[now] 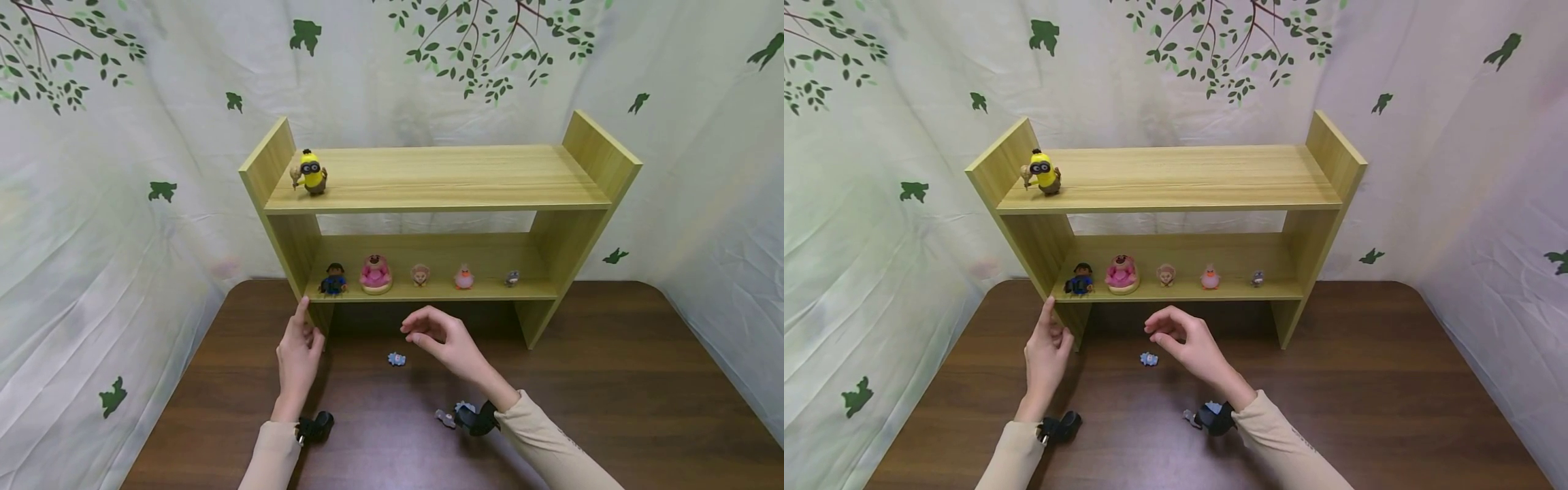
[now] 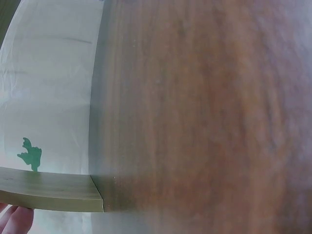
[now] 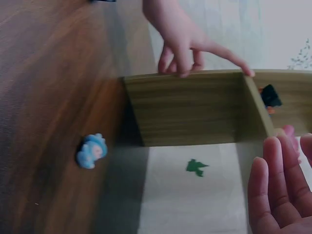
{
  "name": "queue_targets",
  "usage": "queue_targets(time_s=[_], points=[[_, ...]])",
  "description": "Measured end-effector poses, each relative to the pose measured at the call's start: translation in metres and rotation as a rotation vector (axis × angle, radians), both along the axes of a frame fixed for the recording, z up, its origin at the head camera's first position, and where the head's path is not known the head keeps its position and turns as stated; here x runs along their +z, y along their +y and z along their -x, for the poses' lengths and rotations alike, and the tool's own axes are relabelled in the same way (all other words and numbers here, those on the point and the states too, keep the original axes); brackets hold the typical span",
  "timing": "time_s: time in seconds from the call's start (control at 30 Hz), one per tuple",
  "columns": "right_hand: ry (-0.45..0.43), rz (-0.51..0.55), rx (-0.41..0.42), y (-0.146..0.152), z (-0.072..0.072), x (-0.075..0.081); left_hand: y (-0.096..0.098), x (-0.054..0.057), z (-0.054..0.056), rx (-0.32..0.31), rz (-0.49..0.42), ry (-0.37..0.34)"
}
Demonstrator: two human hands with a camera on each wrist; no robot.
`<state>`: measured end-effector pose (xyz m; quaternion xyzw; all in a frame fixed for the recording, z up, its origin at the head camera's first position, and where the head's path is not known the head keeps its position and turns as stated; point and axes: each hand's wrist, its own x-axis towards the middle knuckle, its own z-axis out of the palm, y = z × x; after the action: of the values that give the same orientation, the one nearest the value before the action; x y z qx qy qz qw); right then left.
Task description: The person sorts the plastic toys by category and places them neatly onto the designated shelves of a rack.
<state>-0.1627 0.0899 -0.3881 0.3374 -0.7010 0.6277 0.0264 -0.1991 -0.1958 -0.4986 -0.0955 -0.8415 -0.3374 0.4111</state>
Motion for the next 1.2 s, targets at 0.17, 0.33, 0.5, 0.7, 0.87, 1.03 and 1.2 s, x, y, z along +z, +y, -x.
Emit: queue_targets(time_s=[0.17,0.33,0.5,0.7,0.87,1.03,1.2], points=[[-0.038,-0.014,-0.009,-0.001,0.001,-0.011,0.000,0.000,0.000,0.002,0.002,-0.001],[-0.074,-0.057,-0.021,-0.003,0.001,-0.021,0.000,0.000,0.000,0.001,0.001,-0.006],[-0.095,-0.107,-0.024,-0.006,0.003,-0.033,0.000,0.000,0.000,0.004,0.008,0.000],[-0.138,-0.149,0.000,-0.008,0.007,-0.042,0.000,0.000,0.000,0.006,0.009,-0.001],[-0.163,-0.179,0.009,-0.010,0.011,-0.052,0.000,0.000,0.000,0.007,0.009,-0.010],[-0.145,-0.216,-0.010,-0.011,0.024,-0.080,0.000,0.000,-0.001,0.007,0.005,-0.013],[-0.138,-0.263,-0.020,-0.011,0.033,-0.096,0.000,0.000,-0.001,0.007,0.000,-0.015]])
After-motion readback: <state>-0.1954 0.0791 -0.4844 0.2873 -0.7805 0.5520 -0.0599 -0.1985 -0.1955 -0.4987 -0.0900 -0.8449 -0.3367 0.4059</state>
